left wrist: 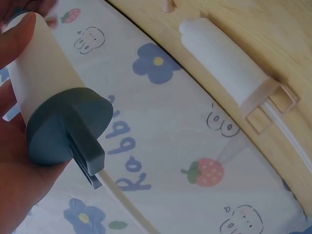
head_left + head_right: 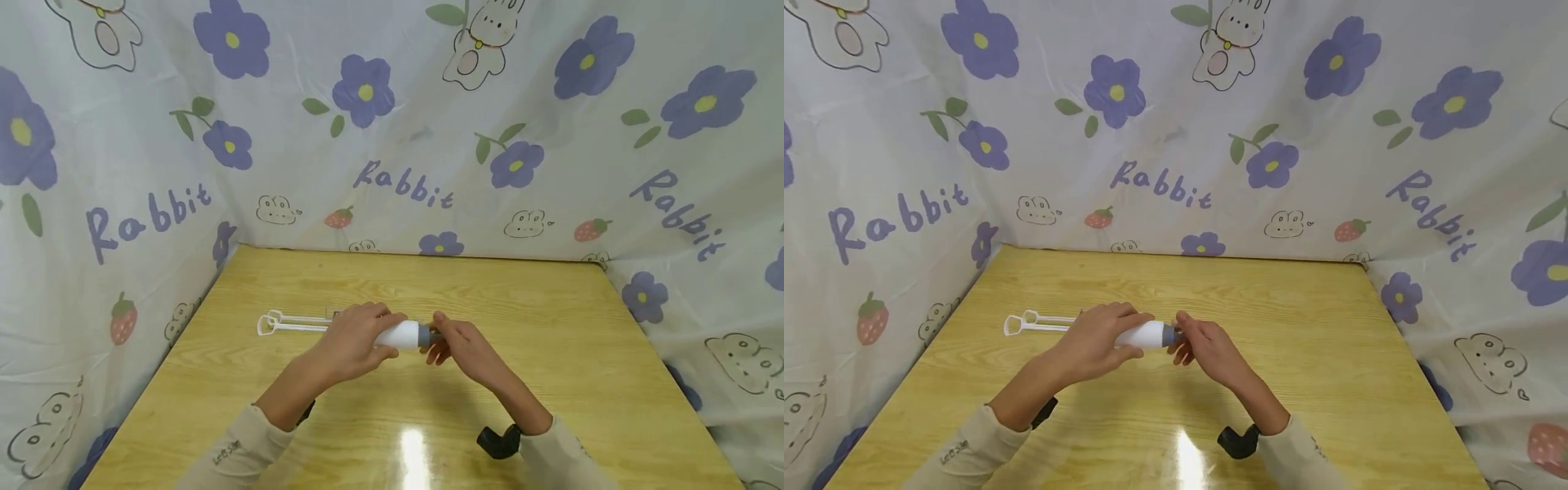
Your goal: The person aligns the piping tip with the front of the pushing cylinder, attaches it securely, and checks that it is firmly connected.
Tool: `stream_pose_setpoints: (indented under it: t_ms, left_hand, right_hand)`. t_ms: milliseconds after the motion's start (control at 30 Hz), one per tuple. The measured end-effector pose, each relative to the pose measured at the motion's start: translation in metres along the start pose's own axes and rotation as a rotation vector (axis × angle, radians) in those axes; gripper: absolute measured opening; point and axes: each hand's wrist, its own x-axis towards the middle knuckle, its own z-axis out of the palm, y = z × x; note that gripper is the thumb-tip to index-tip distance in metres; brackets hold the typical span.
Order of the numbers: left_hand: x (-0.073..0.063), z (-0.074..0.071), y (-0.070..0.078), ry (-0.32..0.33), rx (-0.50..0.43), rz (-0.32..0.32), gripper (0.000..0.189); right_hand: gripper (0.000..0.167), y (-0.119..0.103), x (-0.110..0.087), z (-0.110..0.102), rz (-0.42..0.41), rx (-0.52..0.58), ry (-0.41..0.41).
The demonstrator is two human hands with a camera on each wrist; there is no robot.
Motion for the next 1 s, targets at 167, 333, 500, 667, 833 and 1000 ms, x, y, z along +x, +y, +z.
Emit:
stream_pose_setpoints:
  t_ms: [167, 333, 500, 667, 833, 1000]
  left_hand:
    - [0.01, -0.002, 0.001, -0.012, 0.0, -0.004, 0.051]
    - [0.011, 0.014, 0.0, -0.036, 0.021, 0.011, 0.049]
    - [-0.001, 0.048, -0.014, -0.149, -0.023, -0.058, 0.049]
    - [-0.012, 0.071, -0.029, -0.208, -0.047, -0.111, 0.051]
    - [0.001, 0.062, -0.03, -0.151, -0.017, -0.051, 0.06]
    - [0.058, 0.038, -0.018, -0.119, 0.085, 0.046, 0.046]
  right_hand:
    - [0.039, -0.009, -0.002, -0.013, -0.055, -0.04, -0.023]
    - [0.033, 0.003, -0.001, -0.014, -0.054, -0.078, -0.034]
    - [0.043, 0.016, -0.004, -0.024, 0.016, -0.282, -0.076]
    - [0.055, 0.02, -0.008, -0.057, 0.076, -0.372, 0.06]
    - [0.056, 0.021, -0.01, -0.092, 0.082, -0.419, 0.132]
    - [0.052, 0.027, 0.003, -0.113, 0.127, -0.531, 0.166]
